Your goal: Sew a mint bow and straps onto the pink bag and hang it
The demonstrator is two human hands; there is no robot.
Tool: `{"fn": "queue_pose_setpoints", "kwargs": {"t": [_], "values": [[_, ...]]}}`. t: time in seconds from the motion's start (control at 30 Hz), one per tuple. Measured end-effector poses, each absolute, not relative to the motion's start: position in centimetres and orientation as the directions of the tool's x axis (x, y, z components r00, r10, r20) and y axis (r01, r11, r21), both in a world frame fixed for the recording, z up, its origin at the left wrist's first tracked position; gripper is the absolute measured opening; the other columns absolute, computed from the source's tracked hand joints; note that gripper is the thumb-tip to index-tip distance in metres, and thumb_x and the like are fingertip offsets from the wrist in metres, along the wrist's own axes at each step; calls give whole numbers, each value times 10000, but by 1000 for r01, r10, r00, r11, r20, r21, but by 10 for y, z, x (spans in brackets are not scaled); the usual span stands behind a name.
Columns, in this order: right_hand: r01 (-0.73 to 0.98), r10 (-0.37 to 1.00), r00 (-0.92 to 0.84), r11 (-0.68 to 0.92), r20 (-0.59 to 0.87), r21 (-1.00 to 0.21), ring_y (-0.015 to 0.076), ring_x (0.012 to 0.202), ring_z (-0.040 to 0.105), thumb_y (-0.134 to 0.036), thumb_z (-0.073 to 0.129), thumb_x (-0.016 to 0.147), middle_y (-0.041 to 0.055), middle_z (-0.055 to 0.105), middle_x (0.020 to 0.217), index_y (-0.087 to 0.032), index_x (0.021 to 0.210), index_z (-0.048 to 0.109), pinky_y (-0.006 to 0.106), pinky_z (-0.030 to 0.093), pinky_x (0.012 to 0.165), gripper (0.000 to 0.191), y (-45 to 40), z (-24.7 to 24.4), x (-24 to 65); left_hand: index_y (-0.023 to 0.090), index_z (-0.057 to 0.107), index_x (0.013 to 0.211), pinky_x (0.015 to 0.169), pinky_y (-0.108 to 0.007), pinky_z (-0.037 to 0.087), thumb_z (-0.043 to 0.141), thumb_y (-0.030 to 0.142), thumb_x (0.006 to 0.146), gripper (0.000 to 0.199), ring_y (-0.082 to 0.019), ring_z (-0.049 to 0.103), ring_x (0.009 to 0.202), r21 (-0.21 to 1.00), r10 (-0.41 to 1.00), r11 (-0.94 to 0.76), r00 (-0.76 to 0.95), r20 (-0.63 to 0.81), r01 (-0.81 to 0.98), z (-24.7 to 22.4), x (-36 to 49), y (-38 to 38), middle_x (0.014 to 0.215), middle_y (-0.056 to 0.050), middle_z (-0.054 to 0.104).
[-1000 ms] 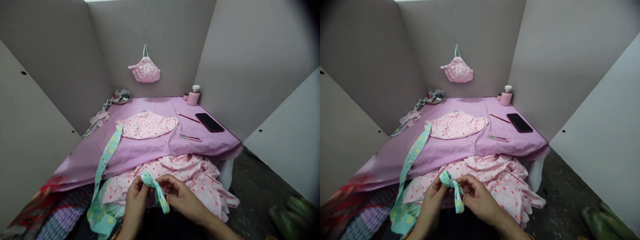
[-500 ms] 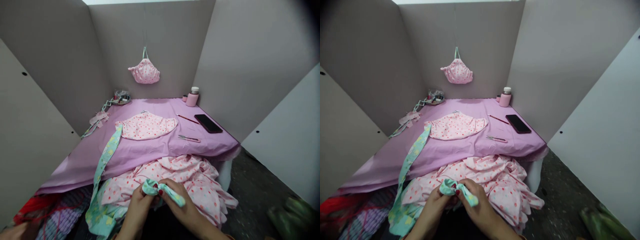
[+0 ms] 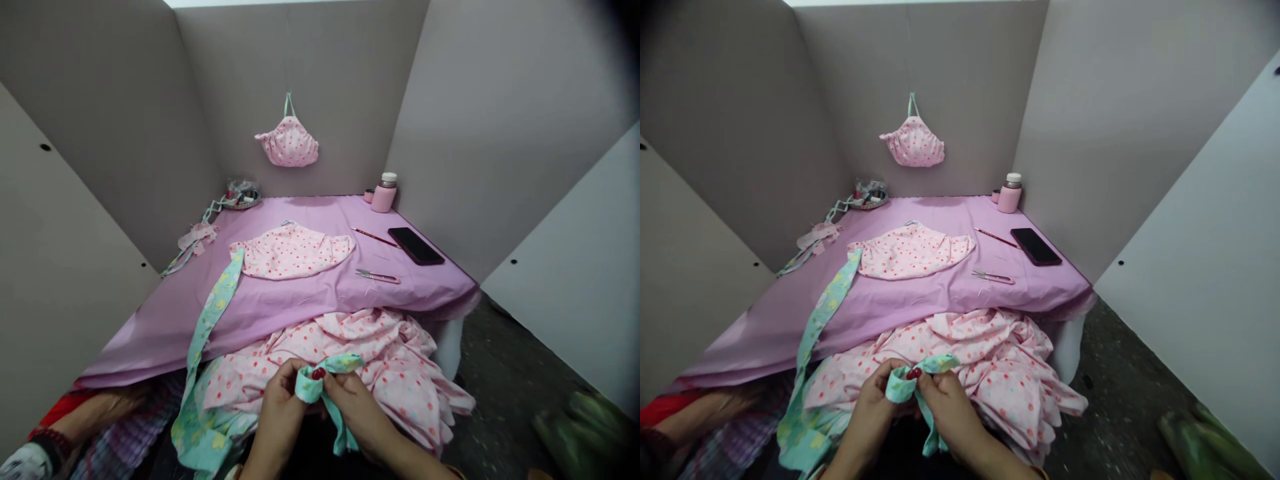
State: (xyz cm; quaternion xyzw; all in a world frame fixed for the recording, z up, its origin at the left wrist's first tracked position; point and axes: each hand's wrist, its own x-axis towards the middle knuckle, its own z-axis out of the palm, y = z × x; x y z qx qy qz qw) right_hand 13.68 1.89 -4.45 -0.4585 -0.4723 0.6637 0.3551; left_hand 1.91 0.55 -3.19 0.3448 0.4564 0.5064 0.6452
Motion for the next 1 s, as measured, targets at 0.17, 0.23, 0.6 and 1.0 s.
{"fn": "queue_pose_setpoints", "kwargs": {"t": [0.17, 0.23, 0.6, 1.0], "values": [[-181, 807, -345, -558, -479, -810, 14, 381, 265, -690, 615, 561, -84, 399, 505, -172, 691, 407, 163, 160, 387, 573, 17, -38, 136, 171, 580, 649, 539, -207, 398, 643, 200, 645, 69, -123, 514, 550, 964, 987, 132, -63, -150, -229, -34, 15, 4, 572, 35, 576], [-218, 749, -387, -640, -537, -736, -2, 376, 209, -672, 665, 509, -99, 383, 511, -185, 706, 361, 154, 98, 384, 606, 16, -37, 137, 169, 594, 637, 565, -202, 398, 630, 228, 667, 76, -123, 516, 573, 967, 979, 136, -121, -165, -215, -35, 12, 4, 578, 35, 585], [-170, 801, -397, -543, -447, -822, 20, 410, 213, -700, 595, 567, -73, 388, 541, -183, 681, 368, 184, 96, 408, 576, 15, -30, 137, 167, 639, 637, 477, -252, 391, 506, 432, 784, 331, -150, 493, 434, 965, 971, 240, 33, -238, -107, -43, -1, 9, 527, -38, 612], [87, 883, -318, -336, -346, -938, 59, 453, 305, -739, 414, 691, -57, 364, 535, -172, 654, 402, 201, 225, 438, 568, 15, -46, 141, 199, 592, 840, 818, -363, 328, 493, 266, 830, 120, -236, 494, 919, 683, 964, -263, 219, 152, 681, 14, -21, 4, 922, -62, 578]]}}
